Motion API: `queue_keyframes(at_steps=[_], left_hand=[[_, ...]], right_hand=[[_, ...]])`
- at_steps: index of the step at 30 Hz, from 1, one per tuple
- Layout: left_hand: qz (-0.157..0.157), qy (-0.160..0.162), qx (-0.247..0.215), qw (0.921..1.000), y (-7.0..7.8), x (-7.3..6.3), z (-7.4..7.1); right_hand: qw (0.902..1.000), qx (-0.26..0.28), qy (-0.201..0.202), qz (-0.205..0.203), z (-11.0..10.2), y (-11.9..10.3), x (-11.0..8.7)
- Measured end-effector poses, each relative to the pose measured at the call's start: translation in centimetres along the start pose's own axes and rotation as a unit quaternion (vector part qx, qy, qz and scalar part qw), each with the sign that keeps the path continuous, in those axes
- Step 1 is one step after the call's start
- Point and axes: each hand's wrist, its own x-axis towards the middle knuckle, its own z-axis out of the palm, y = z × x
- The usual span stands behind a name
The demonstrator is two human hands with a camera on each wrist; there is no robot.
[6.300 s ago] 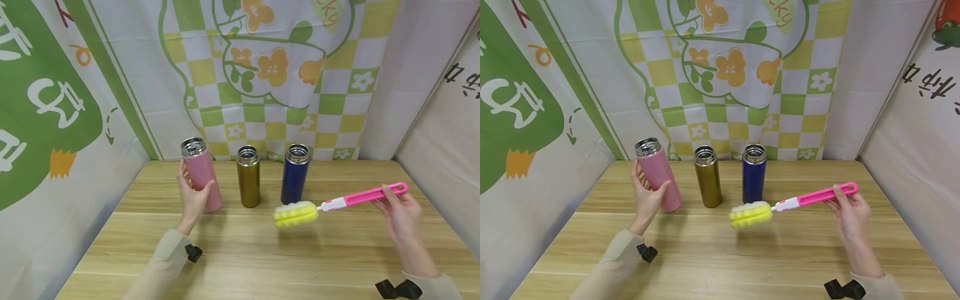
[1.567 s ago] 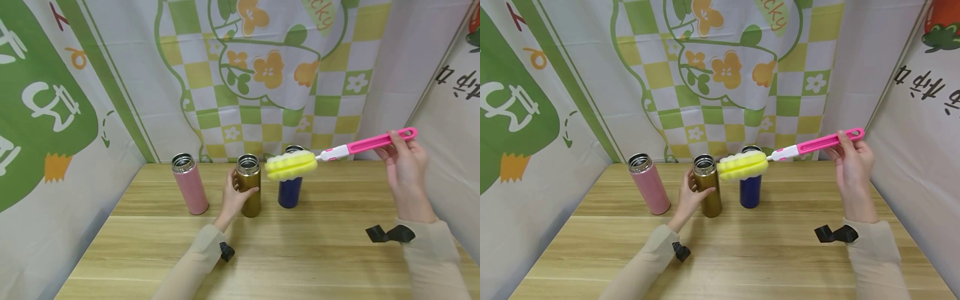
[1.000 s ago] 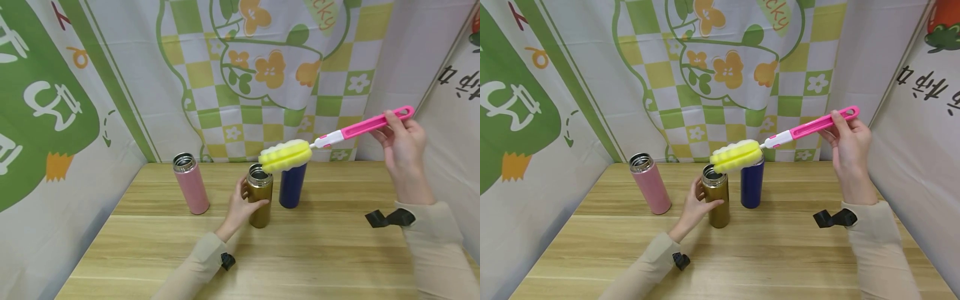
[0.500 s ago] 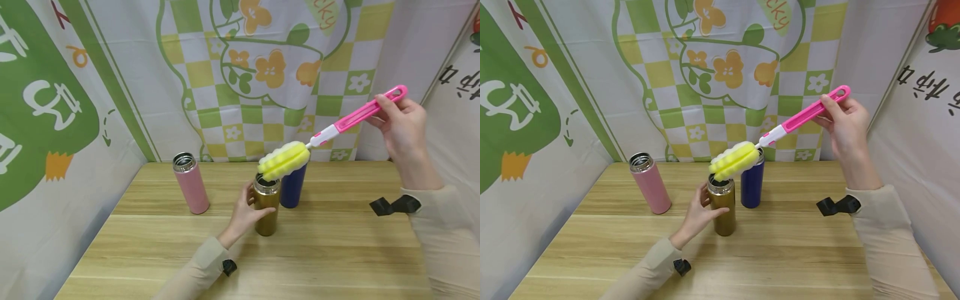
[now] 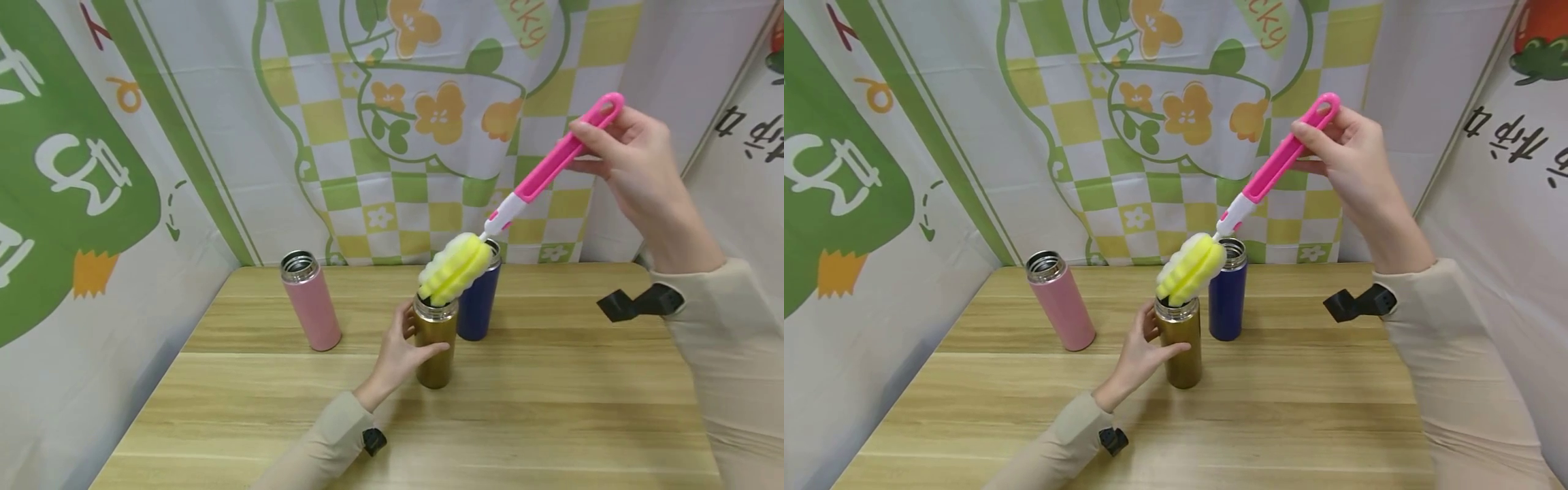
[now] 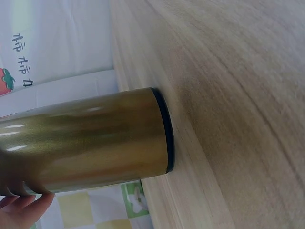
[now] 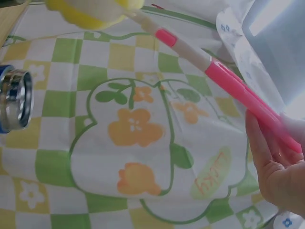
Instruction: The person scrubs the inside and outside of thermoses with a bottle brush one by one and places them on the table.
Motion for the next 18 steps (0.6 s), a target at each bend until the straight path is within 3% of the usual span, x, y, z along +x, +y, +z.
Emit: queue_keyframes(at_steps=[7,18], left_hand=[[0.002,0.002,0.001,1.0,0.0,0.0,-0.1],[0.004,-0.003,0.009,0.9999,0.0,0.0,0.0]], right_hand=[[0.9925,-0.105,-0.061,-0.017,2.3,-0.7,1.3],[0.9702,-0.187,-0.15,-0.036,4.9,-0.2,2.7]])
